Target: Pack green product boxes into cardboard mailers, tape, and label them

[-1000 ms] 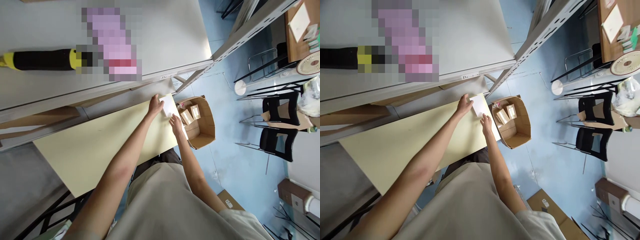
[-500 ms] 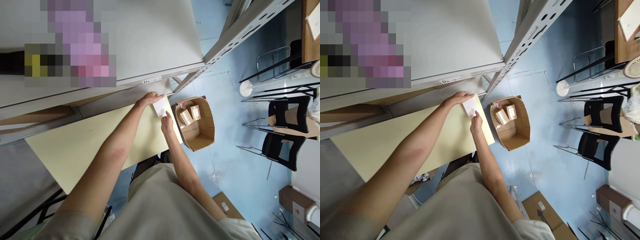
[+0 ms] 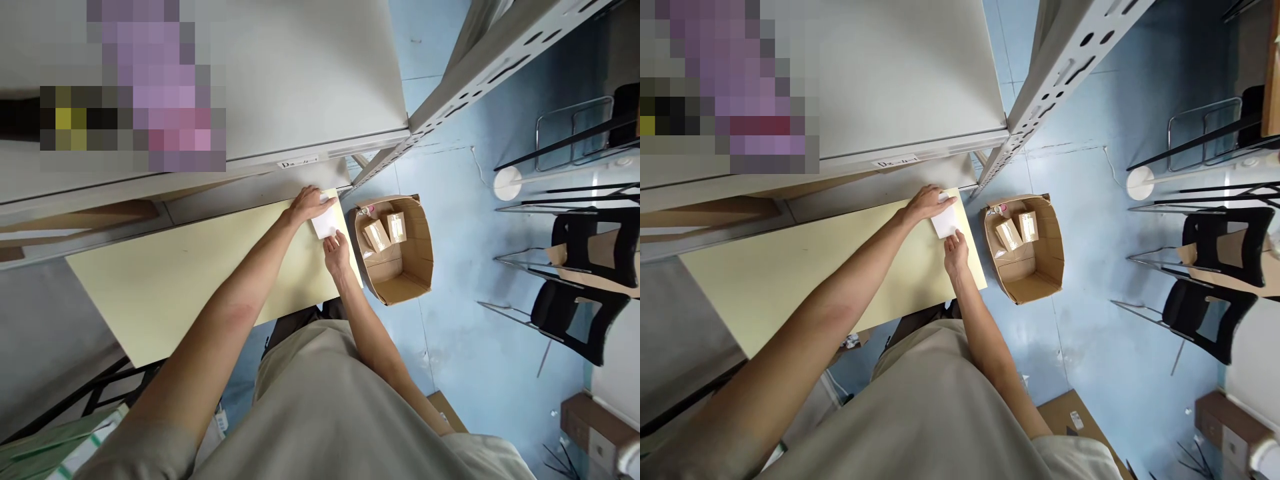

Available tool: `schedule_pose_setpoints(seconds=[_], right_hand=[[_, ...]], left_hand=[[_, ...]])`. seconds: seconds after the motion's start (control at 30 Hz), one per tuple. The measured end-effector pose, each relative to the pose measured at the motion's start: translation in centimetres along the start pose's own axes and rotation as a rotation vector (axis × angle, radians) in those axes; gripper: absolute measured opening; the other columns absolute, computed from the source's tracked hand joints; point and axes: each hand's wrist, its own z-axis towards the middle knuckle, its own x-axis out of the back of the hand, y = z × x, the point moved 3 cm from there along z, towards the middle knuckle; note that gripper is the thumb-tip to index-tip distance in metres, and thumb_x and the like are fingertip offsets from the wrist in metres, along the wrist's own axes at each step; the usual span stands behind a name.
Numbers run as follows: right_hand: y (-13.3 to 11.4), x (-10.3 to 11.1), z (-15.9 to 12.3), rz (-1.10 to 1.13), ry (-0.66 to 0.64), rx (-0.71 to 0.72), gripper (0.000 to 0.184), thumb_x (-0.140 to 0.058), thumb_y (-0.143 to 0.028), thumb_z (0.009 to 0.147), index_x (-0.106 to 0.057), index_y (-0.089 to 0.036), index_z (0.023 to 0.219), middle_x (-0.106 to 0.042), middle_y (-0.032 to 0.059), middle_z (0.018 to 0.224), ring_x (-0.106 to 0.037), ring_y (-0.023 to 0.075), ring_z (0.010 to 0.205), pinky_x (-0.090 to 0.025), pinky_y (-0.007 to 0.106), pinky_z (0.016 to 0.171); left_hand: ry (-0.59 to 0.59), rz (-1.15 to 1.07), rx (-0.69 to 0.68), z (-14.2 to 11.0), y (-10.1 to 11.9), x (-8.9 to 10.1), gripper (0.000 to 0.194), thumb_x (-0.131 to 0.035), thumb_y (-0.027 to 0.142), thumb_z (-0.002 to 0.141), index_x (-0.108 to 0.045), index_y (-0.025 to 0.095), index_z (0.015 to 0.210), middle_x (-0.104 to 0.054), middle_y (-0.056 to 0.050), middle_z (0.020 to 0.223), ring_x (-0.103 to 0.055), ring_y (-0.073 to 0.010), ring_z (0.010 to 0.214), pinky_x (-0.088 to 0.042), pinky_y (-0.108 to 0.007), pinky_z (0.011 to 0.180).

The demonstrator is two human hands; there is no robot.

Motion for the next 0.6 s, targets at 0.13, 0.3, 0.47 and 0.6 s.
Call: schedule_pose_setpoints(seconds=[0.13,0.3,0.47,0.6], right_hand=[[-0.2,-0.3,0.0,-0.007,-0.068,-0.015,0.010,-0.074,-0.028,0.093,-0.074,-0.026,0.103,-0.078,0.0042,0.106,-0.076,0.0162,0.108,-0.063,0.028,0.103],[-0.2,-0.3,-0.1,-0.038,-0.064,-0.023,0.007,-0.075,-0.024,0.094,-0.073,-0.025,0.101,-0.078,0.0022,0.101,-0.074,0.0138,0.097,-0.064,0.026,0.099],[-0.9,-0.4,0.1,-0.073,-0.066,-0.029,0.003,-0.073,-0.024,0.094,-0.073,-0.025,0.096,-0.075,0.0015,0.091,-0.074,0.0148,0.092,-0.064,0.023,0.087],[-1.6,-0.8,0.5,-0.130,-0.095,-0.050,0.006,-0.077,-0.024,0.089,-0.072,-0.024,0.091,-0.069,-0.0023,0.081,-0.070,0.0131,0.081,-0.060,0.022,0.077]], left_hand=[[0.037,-0.002,-0.009,0.2,-0.6,-0.5,0.081,-0.052,0.073,0.107,-0.078,0.006,0.145,-0.070,-0.028,0.153,-0.060,-0.0450,0.149,-0.043,-0.052,0.132],[-0.018,0.039,-0.014,1.3,-0.8,-0.3,0.085,-0.048,0.080,0.105,-0.083,0.009,0.137,-0.078,-0.024,0.143,-0.063,-0.0419,0.149,-0.045,-0.045,0.130],[-0.009,0.007,0.037,0.9,-1.1,0.0,0.086,-0.048,0.080,0.104,-0.082,0.010,0.139,-0.078,-0.023,0.146,-0.061,-0.0400,0.152,-0.044,-0.043,0.130],[0.013,-0.074,0.095,-0.5,-2.1,0.4,0.078,-0.048,0.079,0.103,-0.084,0.013,0.123,-0.079,-0.024,0.139,-0.063,-0.0419,0.148,-0.047,-0.046,0.127]])
